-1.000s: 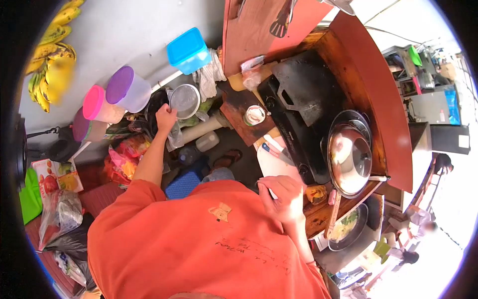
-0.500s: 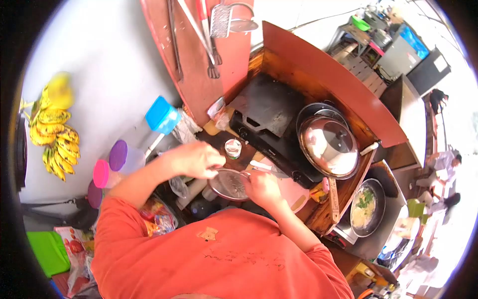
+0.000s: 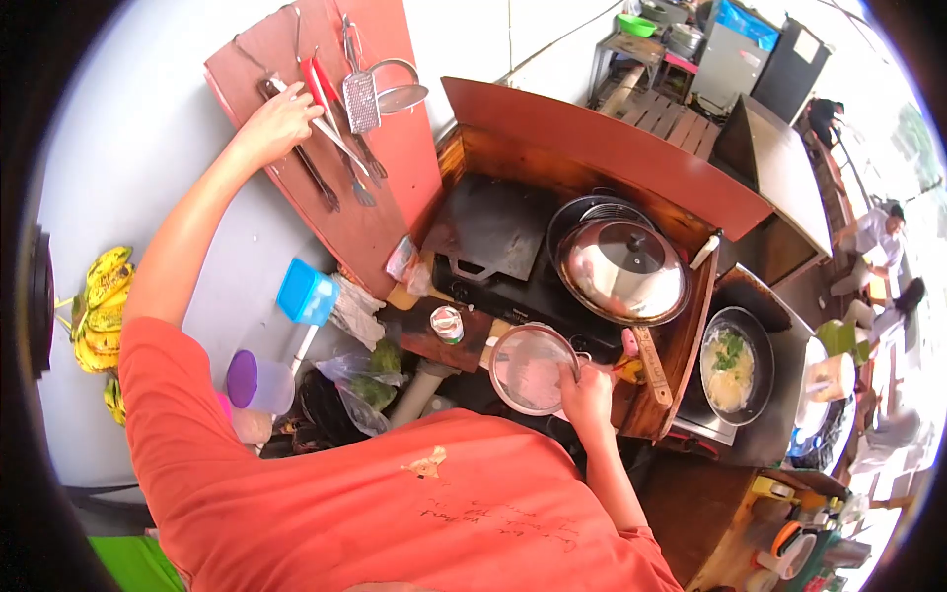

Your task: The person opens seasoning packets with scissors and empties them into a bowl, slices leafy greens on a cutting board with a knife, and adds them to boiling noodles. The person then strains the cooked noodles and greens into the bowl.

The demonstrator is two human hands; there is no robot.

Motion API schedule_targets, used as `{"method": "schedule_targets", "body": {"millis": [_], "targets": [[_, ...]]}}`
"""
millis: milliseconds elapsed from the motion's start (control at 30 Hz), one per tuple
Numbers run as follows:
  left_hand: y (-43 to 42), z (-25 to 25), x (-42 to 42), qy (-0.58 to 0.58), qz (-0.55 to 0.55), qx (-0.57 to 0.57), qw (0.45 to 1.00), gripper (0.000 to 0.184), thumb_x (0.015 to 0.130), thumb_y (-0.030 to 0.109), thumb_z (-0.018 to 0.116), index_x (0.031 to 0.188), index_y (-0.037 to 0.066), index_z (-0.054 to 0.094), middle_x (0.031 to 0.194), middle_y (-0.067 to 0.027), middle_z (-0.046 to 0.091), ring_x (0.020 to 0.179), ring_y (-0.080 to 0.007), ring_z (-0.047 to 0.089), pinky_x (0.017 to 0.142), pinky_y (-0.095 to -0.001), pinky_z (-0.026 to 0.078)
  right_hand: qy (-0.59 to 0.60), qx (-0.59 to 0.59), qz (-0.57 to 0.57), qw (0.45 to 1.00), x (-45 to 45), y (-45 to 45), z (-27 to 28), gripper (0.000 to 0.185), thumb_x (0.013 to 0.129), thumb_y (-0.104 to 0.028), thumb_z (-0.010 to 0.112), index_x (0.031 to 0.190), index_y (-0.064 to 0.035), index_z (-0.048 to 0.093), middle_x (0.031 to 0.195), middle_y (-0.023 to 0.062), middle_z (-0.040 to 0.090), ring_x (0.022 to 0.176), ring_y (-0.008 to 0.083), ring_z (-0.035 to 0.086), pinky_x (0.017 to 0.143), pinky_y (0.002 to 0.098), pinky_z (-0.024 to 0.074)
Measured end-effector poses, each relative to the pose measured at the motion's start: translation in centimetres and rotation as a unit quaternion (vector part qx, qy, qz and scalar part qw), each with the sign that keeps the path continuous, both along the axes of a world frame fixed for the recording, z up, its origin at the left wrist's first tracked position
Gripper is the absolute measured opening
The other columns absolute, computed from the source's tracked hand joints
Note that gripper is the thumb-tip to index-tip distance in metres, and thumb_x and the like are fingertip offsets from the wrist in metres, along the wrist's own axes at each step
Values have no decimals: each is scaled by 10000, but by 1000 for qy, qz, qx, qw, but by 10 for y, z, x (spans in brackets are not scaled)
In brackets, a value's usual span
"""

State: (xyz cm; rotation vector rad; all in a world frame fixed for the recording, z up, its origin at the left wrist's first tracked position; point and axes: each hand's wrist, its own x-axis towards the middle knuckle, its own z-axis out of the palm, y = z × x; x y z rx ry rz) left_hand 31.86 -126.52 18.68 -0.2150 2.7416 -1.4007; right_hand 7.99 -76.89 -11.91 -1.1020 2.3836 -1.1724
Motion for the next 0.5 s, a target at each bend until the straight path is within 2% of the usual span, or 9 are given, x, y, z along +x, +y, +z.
{"method": "schedule_targets", "body": {"millis": [67, 133, 200, 333, 400, 467, 500], "targets": [[17, 14, -4, -23, 43, 32, 998, 153, 762, 122, 637, 662, 61, 735, 1113, -53, 654, 1131, -238, 568, 1202, -445, 323, -23, -20, -14, 999, -1, 5, 0, 315, 913, -255, 675, 804, 34, 734, 642, 170, 679, 591, 283, 679, 599, 392, 513], [25, 25, -5, -21, 34, 35, 999, 145, 780, 106, 623, 696, 51, 728, 1110, -65, 649, 1136, -240, 567, 1196, -445, 332, -38, -18, -29, 999, 0, 5, 5, 309, 912, -260, 679, 818, 26, 749, 627, 150, 675, 575, 249, 665, 594, 376, 505], [33, 36, -2, -3, -26, 66, 997, 111, 795, 93, 617, 759, 47, 711, 1117, -85, 647, 1136, -244, 572, 1192, -456, 341, -75, 7, -29, 997, -1, 5, 9, 296, 927, -255, 663, 847, 11, 765, 627, 117, 682, 567, 203, 652, 585, 346, 499], [49, 46, 3, -18, -44, 57, 997, 84, 794, 83, 621, 831, 47, 687, 1119, -105, 645, 1132, -254, 578, 1191, -465, 343, -95, -15, -32, 995, 2, -5, 11, 281, 946, -240, 642, 887, 2, 773, 628, 89, 684, 561, 158, 634, 579, 316, 493], [52, 42, 7, -10, -142, 52, 988, 87, 796, 93, 618, 848, 78, 685, 979, -67, 646, 1042, -233, 603, 1135, -438, 385, -92, -34, -21, 995, 6, -10, 23, 275, 961, -222, 620, 921, 3, 773, 638, 83, 692, 556, 147, 631, 573, 310, 493], [69, 45, 8, -23, -122, 61, 990, 102, 809, 99, 611, 883, 91, 681, 983, -68, 643, 1059, -247, 595, 1089, -415, 418, -90, -60, -40, 993, 11, -13, 35, 263, 959, -212, 624, 926, 2, 773, 625, 74, 680, 554, 136, 623, 558, 306, 485], [78, 46, 6, -27, -140, 57, 988, 109, 818, 104, 605, 901, 96, 676, 976, -68, 637, 1047, -253, 593, 1048, -407, 444, -67, -78, -30, 994, 12, -11, 38, 275, 951, -234, 635, 871, 0, 756, 598, 100, 656, 544, 168, 637, 535, 337, 478]]}}
